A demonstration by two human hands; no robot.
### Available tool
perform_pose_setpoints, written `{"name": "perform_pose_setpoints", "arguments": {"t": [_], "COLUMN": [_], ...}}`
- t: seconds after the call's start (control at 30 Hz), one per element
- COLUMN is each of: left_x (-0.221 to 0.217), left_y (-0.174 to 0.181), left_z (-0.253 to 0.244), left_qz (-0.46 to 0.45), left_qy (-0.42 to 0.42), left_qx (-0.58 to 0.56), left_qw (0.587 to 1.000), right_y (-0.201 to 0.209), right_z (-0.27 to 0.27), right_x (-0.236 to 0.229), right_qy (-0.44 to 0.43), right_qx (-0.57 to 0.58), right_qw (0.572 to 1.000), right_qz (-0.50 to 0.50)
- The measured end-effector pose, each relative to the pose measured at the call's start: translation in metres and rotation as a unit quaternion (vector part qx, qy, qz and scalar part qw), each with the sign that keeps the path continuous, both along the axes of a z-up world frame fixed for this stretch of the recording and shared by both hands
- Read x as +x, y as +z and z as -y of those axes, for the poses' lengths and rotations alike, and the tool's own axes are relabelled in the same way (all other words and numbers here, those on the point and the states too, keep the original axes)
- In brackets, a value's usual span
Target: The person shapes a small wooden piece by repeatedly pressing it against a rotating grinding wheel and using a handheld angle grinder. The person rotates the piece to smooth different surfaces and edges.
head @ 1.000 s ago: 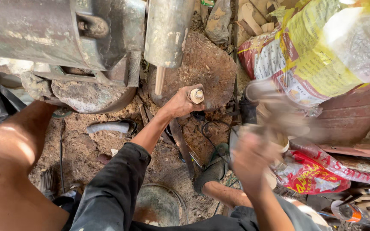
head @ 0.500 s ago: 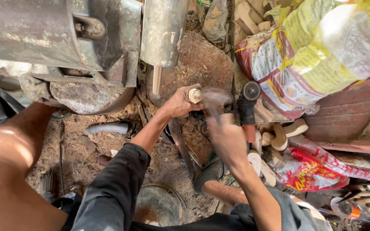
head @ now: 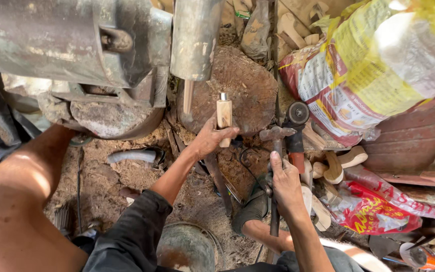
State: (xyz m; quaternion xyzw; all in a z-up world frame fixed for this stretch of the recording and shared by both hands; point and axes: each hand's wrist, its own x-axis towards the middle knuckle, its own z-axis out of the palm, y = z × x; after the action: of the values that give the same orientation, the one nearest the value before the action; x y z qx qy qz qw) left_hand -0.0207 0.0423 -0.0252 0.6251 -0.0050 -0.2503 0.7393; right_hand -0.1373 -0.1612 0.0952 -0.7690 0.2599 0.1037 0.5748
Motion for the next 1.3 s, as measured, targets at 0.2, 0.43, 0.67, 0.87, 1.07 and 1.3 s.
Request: {"name": "perform_pose_setpoints", "arguments": {"t": [0.2,0.43,0.67,0.87,1.07,1.3], "left_x": [-0.013,0.013,0.036,0.030,0.039,0.030], "left_y": [0.029,0.016,-0.028,-0.033,-0.008,0.002], "left_z": [0.000,0.010,0.011,0.015,0.005,0.005], "left_qz": [0.065,0.111,0.177,0.142,0.132,0.057], "left_qy": [-0.011,0.011,-0.022,-0.056,-0.042,0.028], "left_qx": [-0.083,0.057,0.067,0.061,0.070,0.103], "left_qw": [0.994,0.992,0.982,0.986,0.988,0.993], "right_y": [0.004,0.043,0.118,0.088,0.025,0.011], "right_z": [-0.001,-0.024,-0.032,-0.042,-0.026,-0.005], "right_x": [-0.004,-0.004,0.019,0.027,0.028,0.022], "right_qy": [0.003,0.076,0.116,0.281,0.150,0.004], "right_qx": [0.043,-0.040,-0.128,-0.508,-0.215,-0.114], "right_qw": [0.999,0.992,0.978,0.701,0.957,0.992], "right_qz": [-0.033,0.092,0.115,0.414,0.125,0.048]}}
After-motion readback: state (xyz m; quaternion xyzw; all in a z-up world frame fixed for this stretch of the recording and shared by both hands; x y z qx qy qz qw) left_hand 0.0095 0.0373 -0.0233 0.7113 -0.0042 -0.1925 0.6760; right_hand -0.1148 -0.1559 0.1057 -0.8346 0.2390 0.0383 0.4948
